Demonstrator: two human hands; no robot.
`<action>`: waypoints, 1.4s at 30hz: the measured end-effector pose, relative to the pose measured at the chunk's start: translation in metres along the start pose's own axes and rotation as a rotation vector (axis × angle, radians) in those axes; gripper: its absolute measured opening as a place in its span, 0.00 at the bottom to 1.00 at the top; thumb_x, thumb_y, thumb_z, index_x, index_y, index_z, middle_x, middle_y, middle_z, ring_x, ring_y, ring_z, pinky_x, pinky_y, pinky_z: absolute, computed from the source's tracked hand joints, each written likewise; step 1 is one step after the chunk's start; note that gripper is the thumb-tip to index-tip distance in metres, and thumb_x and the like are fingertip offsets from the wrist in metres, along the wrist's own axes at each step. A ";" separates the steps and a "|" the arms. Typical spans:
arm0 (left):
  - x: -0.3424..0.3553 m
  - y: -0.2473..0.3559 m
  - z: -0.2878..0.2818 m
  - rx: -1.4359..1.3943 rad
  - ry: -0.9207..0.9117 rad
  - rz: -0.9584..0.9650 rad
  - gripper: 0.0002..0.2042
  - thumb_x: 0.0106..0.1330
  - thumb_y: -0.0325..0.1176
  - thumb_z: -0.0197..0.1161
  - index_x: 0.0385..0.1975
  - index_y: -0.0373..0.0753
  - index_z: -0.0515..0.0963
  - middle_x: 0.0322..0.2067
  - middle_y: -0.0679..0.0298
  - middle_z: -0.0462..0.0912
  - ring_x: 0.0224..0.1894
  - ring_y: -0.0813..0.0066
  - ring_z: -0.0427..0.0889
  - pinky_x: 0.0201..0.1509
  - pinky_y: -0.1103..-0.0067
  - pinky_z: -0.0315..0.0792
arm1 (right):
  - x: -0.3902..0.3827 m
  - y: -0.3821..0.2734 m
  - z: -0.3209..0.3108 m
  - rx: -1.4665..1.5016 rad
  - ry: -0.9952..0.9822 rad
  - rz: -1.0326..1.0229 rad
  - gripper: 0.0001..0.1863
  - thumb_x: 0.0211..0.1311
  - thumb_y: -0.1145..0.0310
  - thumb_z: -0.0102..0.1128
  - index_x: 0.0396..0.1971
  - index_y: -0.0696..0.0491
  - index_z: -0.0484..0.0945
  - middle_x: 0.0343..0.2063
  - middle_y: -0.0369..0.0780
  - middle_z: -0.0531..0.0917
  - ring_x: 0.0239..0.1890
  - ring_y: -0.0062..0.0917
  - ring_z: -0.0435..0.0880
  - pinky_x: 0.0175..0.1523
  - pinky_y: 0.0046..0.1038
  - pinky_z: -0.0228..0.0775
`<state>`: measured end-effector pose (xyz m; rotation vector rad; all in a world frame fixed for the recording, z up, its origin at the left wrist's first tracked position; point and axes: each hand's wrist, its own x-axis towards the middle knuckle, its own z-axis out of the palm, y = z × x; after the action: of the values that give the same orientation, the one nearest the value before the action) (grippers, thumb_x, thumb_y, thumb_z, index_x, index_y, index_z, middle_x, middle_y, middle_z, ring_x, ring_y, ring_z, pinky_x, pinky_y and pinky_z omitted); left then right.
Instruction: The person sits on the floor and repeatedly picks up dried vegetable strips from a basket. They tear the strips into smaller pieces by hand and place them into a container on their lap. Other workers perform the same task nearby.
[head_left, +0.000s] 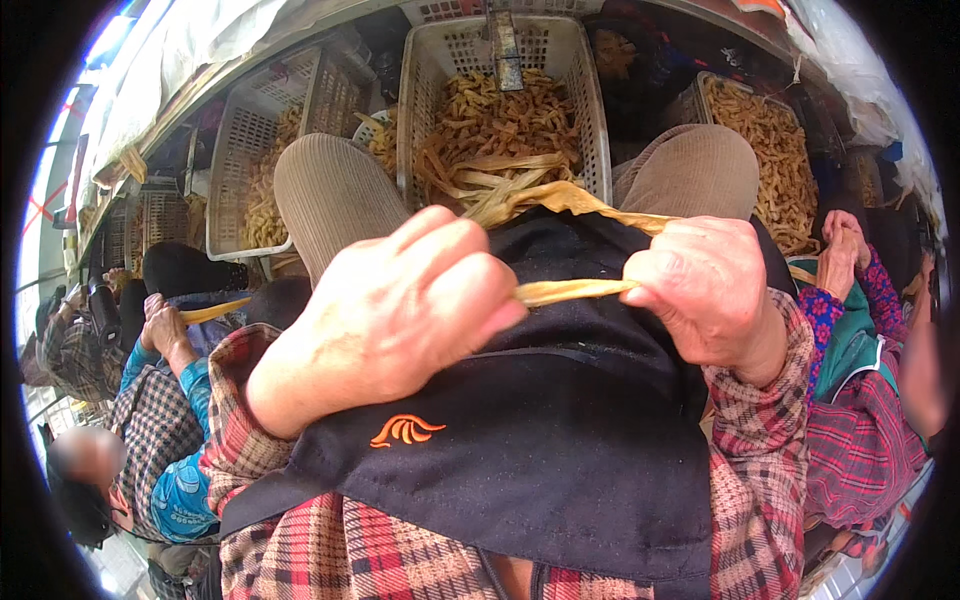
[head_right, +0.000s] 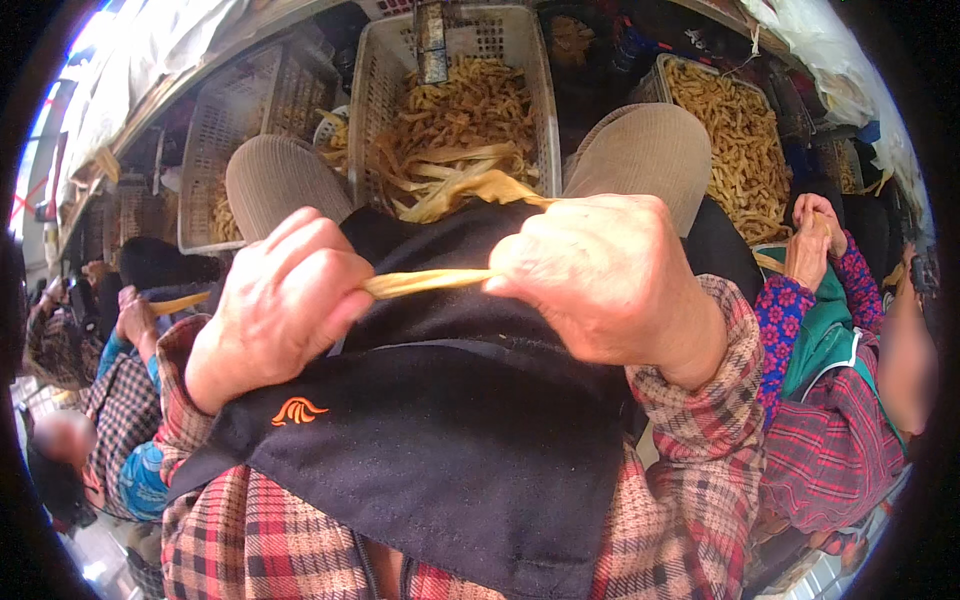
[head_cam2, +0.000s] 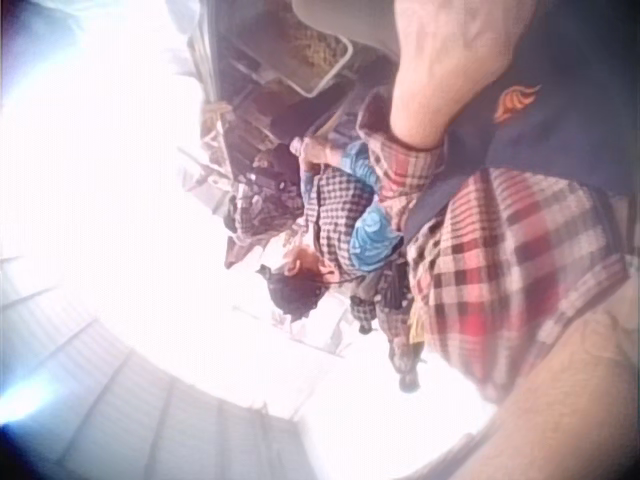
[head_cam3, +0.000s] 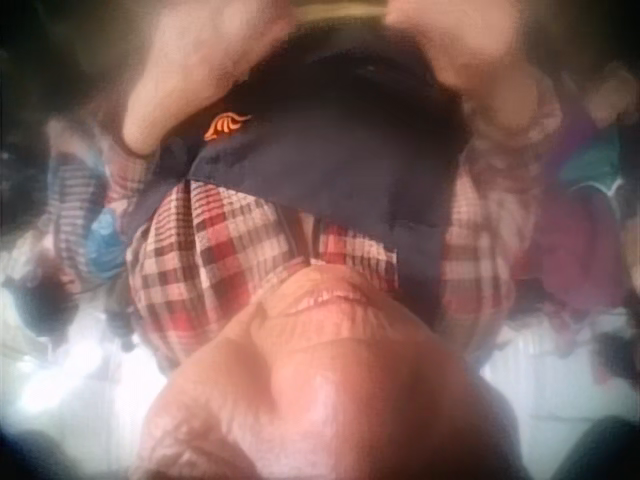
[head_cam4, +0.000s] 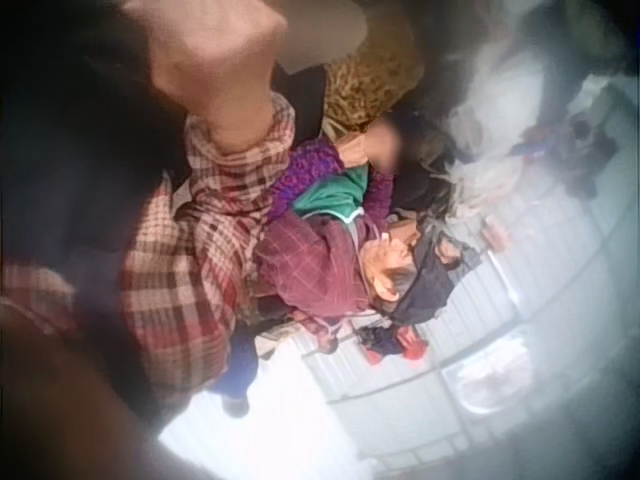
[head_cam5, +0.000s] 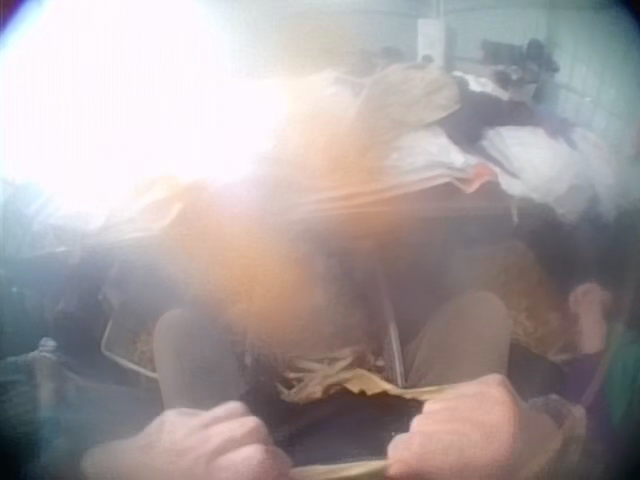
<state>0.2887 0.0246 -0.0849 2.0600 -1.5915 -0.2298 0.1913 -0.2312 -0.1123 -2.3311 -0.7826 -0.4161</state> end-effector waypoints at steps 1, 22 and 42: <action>-0.002 -0.004 0.000 -0.017 0.044 -0.001 0.08 0.59 0.30 0.66 0.32 0.35 0.74 0.27 0.57 0.72 0.31 0.56 0.74 0.34 0.67 0.71 | -0.002 0.001 0.002 0.042 0.011 0.051 0.07 0.56 0.69 0.66 0.29 0.56 0.78 0.19 0.37 0.74 0.19 0.31 0.73 0.25 0.31 0.64; 0.027 -0.007 0.049 -0.219 0.358 -0.281 0.09 0.53 0.25 0.74 0.28 0.36 0.78 0.26 0.62 0.77 0.26 0.73 0.77 0.32 0.80 0.72 | -0.008 0.014 0.074 0.196 -0.130 0.396 0.10 0.72 0.66 0.53 0.36 0.57 0.78 0.26 0.41 0.83 0.27 0.21 0.83 0.34 0.26 0.75; 0.059 -0.044 0.080 -1.131 1.057 -0.557 0.12 0.78 0.41 0.50 0.48 0.40 0.73 0.47 0.61 0.78 0.38 0.78 0.75 0.43 0.79 0.72 | -0.030 0.025 0.062 1.091 0.015 0.728 0.17 0.78 0.57 0.45 0.36 0.55 0.75 0.21 0.29 0.67 0.26 0.11 0.62 0.32 0.18 0.57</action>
<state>0.3082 -0.0473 -0.1645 1.2197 -0.0966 -0.1288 0.1898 -0.2186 -0.1843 -1.3956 -0.0302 0.2770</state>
